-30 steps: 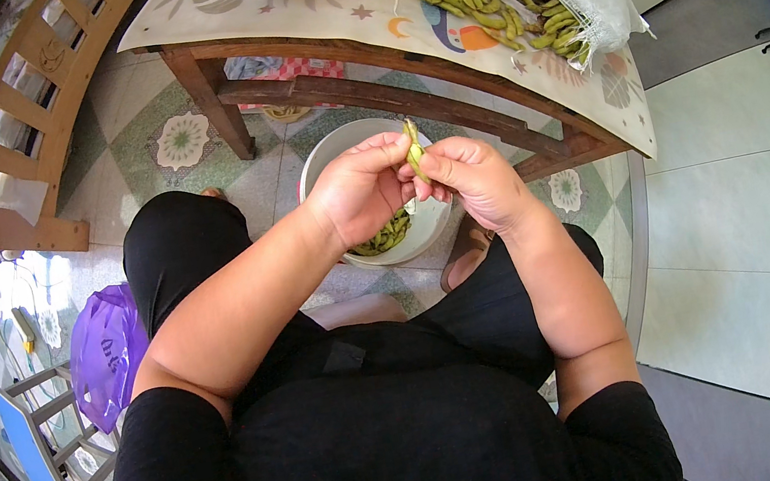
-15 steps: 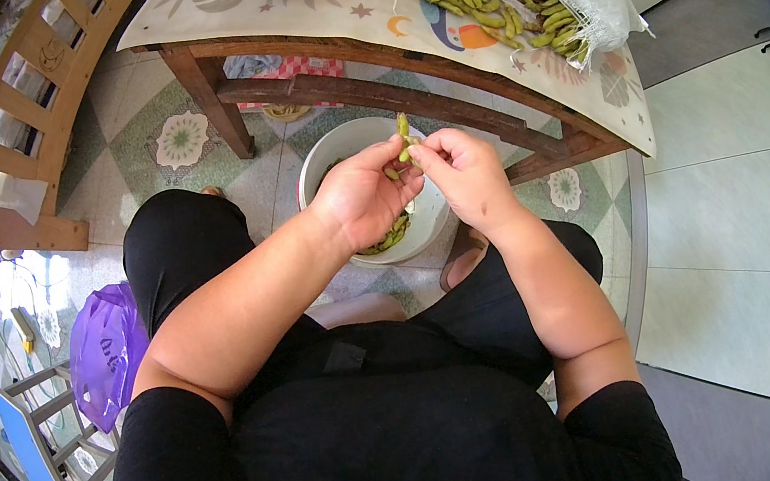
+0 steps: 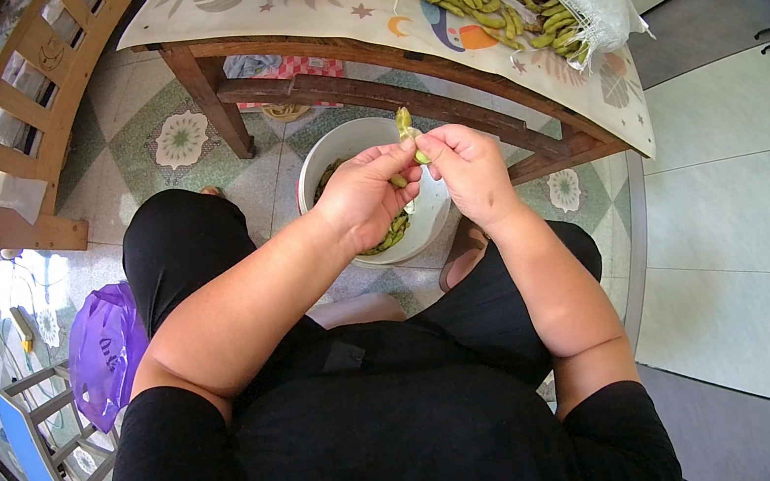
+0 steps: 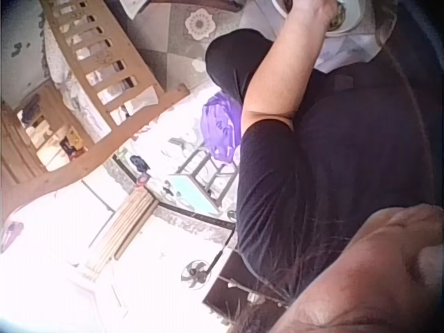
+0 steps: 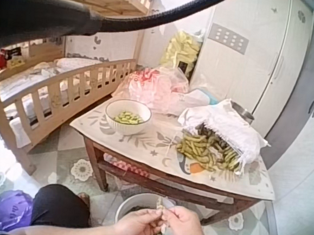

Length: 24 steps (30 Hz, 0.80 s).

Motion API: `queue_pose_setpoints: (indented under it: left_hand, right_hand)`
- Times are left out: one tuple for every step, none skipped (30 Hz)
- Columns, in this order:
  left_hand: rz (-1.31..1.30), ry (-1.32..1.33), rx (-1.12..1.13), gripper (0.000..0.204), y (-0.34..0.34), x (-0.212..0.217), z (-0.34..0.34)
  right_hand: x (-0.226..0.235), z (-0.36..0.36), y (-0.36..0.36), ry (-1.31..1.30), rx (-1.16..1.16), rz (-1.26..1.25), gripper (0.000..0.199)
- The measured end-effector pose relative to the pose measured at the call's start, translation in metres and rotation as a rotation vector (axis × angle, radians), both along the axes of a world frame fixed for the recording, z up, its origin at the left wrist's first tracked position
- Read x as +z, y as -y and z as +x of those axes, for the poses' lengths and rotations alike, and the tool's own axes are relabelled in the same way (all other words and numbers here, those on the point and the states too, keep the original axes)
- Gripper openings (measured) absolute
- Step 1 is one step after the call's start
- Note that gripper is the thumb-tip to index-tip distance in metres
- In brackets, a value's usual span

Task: The person sits on the floor and shells edamame beans by hand. They pick up pods from a mesh bag on a low table, squeeze the beans out into a white bowl held in their lap, and discard the empty pods back onto the table.

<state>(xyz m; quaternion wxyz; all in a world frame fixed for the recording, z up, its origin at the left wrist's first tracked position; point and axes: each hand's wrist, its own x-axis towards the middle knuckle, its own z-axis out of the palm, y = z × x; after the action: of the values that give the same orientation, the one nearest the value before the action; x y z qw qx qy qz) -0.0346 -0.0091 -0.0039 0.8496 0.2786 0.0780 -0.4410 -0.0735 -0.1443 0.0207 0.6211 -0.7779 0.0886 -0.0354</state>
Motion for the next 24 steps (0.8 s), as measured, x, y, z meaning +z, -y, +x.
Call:
queue_pose_setpoints:
  left_hand:
    - [0.015, -0.004, 0.004, 0.011, 0.0, 0.0, 0.0]
    - [0.03, -0.007, 0.009, 0.01, 0.0, 0.001, 0.0]
    - [0.044, -0.011, 0.013, 0.009, 0.0, 0.001, 0.001]
    - [0.043, -0.021, 0.015, 0.009, 0.0, 0.0, 0.001]
    - [0.041, -0.031, 0.018, 0.009, -0.001, -0.002, 0.001]
    - [0.041, -0.04, 0.022, 0.008, -0.002, -0.002, 0.0]
    - [0.052, -0.046, 0.029, 0.008, -0.002, -0.002, 0.0]
    - [0.063, -0.052, 0.036, 0.008, -0.002, -0.001, -0.001]
    - [0.075, -0.059, 0.044, 0.007, -0.002, 0.0, -0.001]
    - [0.067, -0.075, 0.04, 0.007, -0.002, 0.001, -0.001]
    - [0.058, -0.091, 0.036, 0.007, -0.002, 0.001, -0.001]
    - [0.05, -0.107, 0.032, 0.006, -0.002, 0.002, 0.0]
    - [0.03, -0.101, 0.024, 0.007, -0.002, 0.001, 0.001]
    - [0.01, -0.095, 0.016, 0.008, -0.002, -0.001, 0.002]
    - [-0.01, -0.09, 0.008, 0.008, -0.002, -0.002, 0.002]
    - [-0.018, -0.093, 0.004, 0.008, -0.003, -0.001, 0.002]
    - [-0.026, -0.097, -0.001, 0.008, -0.004, 0.001, 0.002]
    - [-0.034, -0.099, -0.005, 0.008, -0.005, 0.003, 0.002]
    - [-0.026, -0.099, -0.009, 0.008, -0.005, 0.003, 0.001]
    - [-0.017, -0.098, -0.013, 0.008, -0.004, 0.002, 0.0]
    - [-0.01, -0.098, -0.018, 0.009, -0.003, 0.002, -0.001]
    - [-0.004, -0.087, -0.02, 0.008, -0.003, 0.002, 0.0]
    - [0.002, -0.077, -0.022, 0.007, -0.003, 0.002, 0.001]
    - [0.008, -0.068, -0.025, 0.006, -0.002, 0.001, 0.001]
  right_hand:
    - [-0.002, -0.001, -0.001, 0.004, -0.005, 0.014, 0.015]
    - [-0.003, -0.002, -0.002, 0.009, -0.01, 0.029, 0.015]
    - [-0.002, -0.002, -0.003, 0.003, -0.01, 0.051, 0.014]
    - [-0.002, -0.003, -0.004, -0.002, -0.009, 0.072, 0.014]
    - [-0.001, -0.003, -0.006, -0.007, -0.009, 0.094, 0.013]
    - [-0.002, -0.003, -0.006, 0.001, -0.014, 0.087, 0.013]
    - [-0.003, -0.003, -0.007, 0.01, -0.019, 0.08, 0.013]
    - [-0.004, -0.003, -0.008, 0.019, -0.024, 0.072, 0.012]
    - [-0.004, -0.004, -0.009, 0.033, -0.029, 0.061, 0.012]
    - [-0.004, -0.004, -0.01, 0.046, -0.034, 0.05, 0.012]
    - [-0.004, -0.004, -0.011, 0.059, -0.04, 0.038, 0.011]
    - [-0.005, -0.004, -0.011, 0.103, -0.042, -0.036, 0.011]
    - [-0.007, -0.004, -0.011, 0.146, -0.044, -0.11, 0.011]
    - [-0.008, -0.003, -0.011, 0.19, -0.047, -0.184, 0.011]
    - [-0.006, -0.003, -0.012, 0.212, -0.031, -0.228, 0.011]
    - [-0.003, -0.002, -0.012, 0.235, -0.014, -0.271, 0.01]
    - [0.0, -0.002, -0.012, 0.257, 0.002, -0.314, 0.01]
    - [0.001, -0.001, -0.012, 0.243, 0.012, -0.28, 0.01]
    - [0.003, -0.001, -0.011, 0.229, 0.022, -0.246, 0.009]
    - [0.003, -0.001, -0.01, 0.215, 0.032, -0.211, 0.009]
    - [0.004, -0.001, -0.009, 0.188, 0.033, -0.194, 0.009]
    - [0.004, -0.001, -0.008, 0.161, 0.034, -0.176, 0.009]
    - [0.004, 0.0, -0.007, 0.134, 0.035, -0.158, 0.01]
    - [0.003, -0.001, -0.006, 0.129, 0.037, -0.124, 0.01]
